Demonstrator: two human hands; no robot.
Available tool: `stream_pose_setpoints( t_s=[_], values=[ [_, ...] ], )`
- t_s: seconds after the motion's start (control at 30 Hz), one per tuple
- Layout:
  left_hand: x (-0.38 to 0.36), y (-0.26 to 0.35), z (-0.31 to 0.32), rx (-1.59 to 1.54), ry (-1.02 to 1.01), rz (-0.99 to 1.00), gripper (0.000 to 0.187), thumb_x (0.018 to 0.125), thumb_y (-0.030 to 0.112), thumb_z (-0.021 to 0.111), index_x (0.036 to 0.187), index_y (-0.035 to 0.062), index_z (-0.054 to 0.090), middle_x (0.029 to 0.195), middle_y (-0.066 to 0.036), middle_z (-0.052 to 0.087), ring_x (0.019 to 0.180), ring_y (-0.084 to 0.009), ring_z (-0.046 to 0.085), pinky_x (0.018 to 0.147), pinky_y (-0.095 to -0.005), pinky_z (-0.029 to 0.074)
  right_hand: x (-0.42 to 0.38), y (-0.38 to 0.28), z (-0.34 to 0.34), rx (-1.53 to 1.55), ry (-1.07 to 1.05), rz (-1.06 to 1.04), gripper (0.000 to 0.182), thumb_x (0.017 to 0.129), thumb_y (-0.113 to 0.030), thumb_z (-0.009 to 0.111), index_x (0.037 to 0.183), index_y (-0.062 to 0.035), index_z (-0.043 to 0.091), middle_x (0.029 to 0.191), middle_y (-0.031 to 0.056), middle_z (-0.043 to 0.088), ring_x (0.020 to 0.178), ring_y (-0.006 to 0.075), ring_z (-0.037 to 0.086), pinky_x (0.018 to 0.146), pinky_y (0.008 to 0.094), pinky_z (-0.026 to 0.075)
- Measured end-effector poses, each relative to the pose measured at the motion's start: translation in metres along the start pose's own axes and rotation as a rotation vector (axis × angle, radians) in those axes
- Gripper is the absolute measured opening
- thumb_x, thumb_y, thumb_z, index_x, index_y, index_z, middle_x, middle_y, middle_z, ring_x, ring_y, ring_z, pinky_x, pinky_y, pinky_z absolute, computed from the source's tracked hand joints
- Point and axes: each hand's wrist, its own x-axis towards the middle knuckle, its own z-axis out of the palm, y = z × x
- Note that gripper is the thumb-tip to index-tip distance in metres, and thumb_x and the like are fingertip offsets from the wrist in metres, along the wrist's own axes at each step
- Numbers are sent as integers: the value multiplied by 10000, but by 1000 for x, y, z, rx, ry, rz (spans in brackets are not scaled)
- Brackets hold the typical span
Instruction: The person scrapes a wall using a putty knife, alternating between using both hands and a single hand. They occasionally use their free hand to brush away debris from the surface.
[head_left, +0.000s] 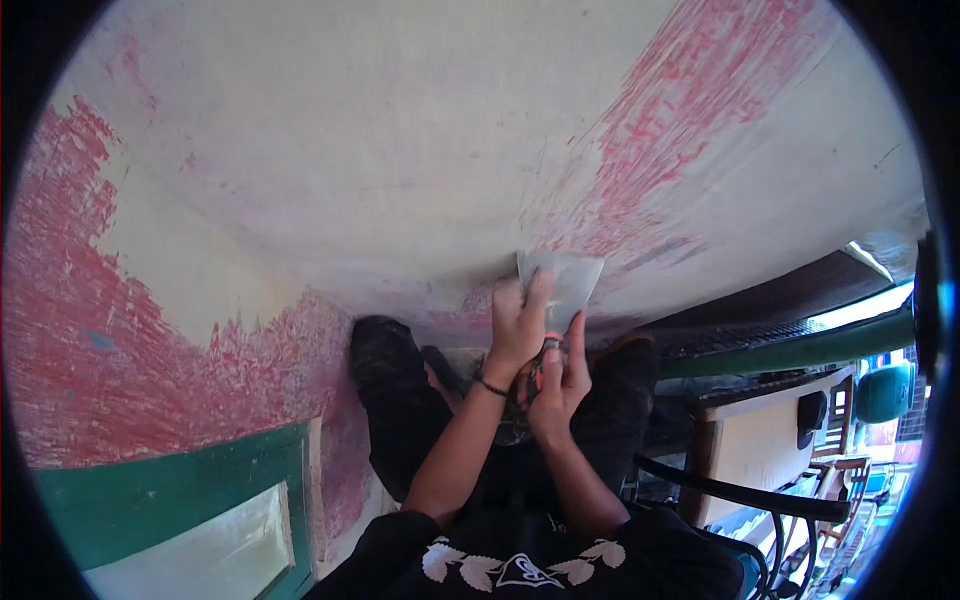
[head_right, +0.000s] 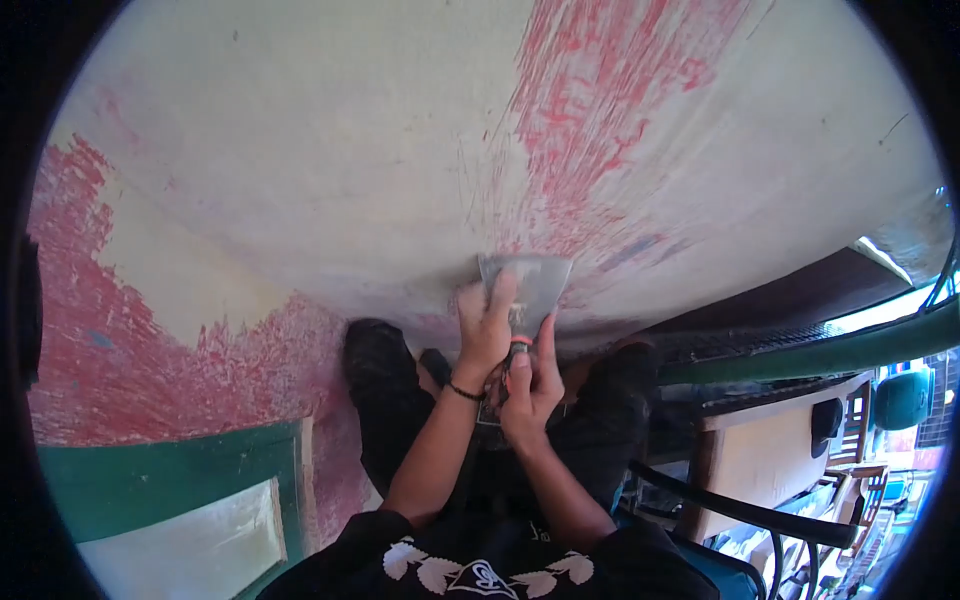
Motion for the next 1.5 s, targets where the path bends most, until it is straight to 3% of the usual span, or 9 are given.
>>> stream_pose_setpoints(
  t_s=[0.2,0.33,0.43,0.6,0.77,0.87,1.13,1.33,1.5],
  values=[
    [5,24,5,-93,24,-126,454,1042,319,573,745,-24,559,643,8,501,644,-61,431,532,-333,355,2,-8,3,-60,-37,-63,627,1077,-155,457,1622,-57,163,689,-15,554,533,45,481,474,221,422],
    [-18,-31,-9,5,-13,-185,462,1039,317,577,717,-12,557,621,16,503,622,-62,428,518,-332,349,-7,27,-6,-94,-9,-76,631,1068,-145,448,1626,-82,160,673,10,570,470,67,487,448,229,424],
    [-2,-5,0,-13,32,17,473,1039,311,576,687,-4,536,590,29,476,585,-65,412,499,-333,333,2,23,-4,-85,-30,-105,630,1070,-146,450,1627,-88,162,700,11,573,492,64,488,453,229,424],
    [16,21,2,-93,-14,-113,442,1041,298,570,734,-20,576,623,15,508,618,-70,457,522,-346,369,2,-29,12,47,-81,-33,632,1072,-130,453,1629,-90,159,762,16,592,538,59,494,485,225,432],
    [-10,-2,-8,48,-28,-159,433,1044,301,566,776,-39,599,651,12,538,631,-76,476,544,-337,399,-9,12,0,-9,-20,4,634,1074,-137,456,1628,-83,151,737,26,593,527,62,487,488,240,444],
    [1,7,-9,22,-64,-81,423,1044,293,564,786,-39,611,662,7,555,637,-82,486,554,-336,409,-1,16,1,-43,-32,-91,621,1078,-139,416,1630,-89,137,639,22,553,445,83,477,404,242,405],
    [9,26,1,-101,3,-150,416,1048,269,555,748,-18,584,647,18,532,631,-74,457,538,-326,376,-5,-16,12,34,-39,-37,627,1073,-122,447,1624,-67,154,710,23,586,515,61,486,470,230,431],
    [24,38,5,12,-42,43,446,1052,326,557,766,-11,622,678,26,558,659,-62,468,552,-305,380,11,-17,15,23,-25,-98,626,1071,-136,444,1625,-76,158,686,38,597,473,75,488,435,237,423],
    [24,54,10,-40,-43,-73,474,1049,341,558,724,-3,576,660,34,519,643,-70,445,541,-321,370,8,-35,14,25,-45,-87,633,1079,-181,437,1630,-97,137,693,50,587,440,91,477,400,236,413]
  ],
)
